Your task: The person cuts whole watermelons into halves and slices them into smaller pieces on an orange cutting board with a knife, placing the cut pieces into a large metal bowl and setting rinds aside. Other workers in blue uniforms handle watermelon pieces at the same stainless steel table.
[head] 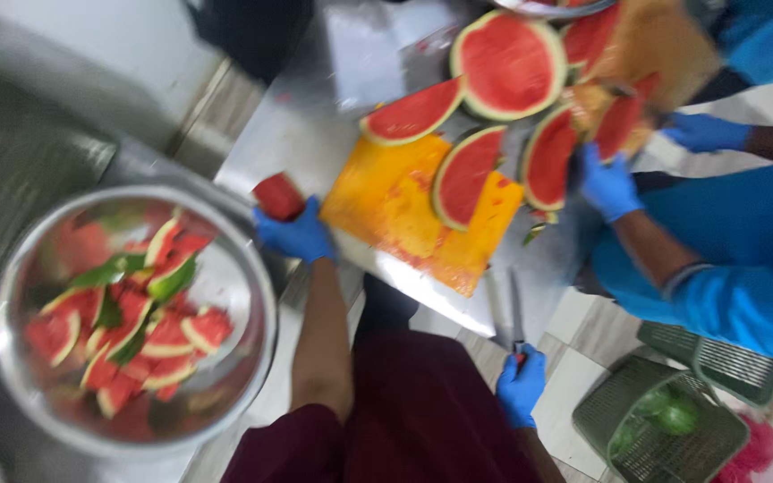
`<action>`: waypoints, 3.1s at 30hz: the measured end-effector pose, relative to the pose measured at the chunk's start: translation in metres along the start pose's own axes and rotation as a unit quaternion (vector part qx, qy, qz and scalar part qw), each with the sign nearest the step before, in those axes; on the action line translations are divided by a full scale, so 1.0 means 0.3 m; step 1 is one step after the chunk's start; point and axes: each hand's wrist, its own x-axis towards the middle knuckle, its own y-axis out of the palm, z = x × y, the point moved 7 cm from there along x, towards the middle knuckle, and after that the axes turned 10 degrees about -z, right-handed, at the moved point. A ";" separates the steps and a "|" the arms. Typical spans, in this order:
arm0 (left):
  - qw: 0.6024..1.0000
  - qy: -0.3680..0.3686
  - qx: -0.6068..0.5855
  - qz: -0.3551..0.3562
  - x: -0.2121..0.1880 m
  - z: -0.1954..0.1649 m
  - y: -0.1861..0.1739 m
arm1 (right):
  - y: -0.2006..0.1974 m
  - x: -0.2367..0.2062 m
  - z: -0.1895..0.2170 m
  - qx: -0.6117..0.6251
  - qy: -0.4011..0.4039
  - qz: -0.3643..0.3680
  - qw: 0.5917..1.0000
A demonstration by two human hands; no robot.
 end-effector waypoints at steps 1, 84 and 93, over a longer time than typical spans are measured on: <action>0.994 0.032 0.104 -0.017 0.005 -0.009 -0.002 | -0.010 0.005 0.001 0.013 0.014 0.014 1.000; 0.837 0.258 -0.040 0.481 -0.325 -0.008 0.064 | 0.569 0.042 0.632 0.030 0.005 0.240 0.970; 0.832 0.270 -0.064 0.479 -0.317 0.005 0.054 | 0.479 -0.011 0.655 0.004 -0.038 0.231 0.972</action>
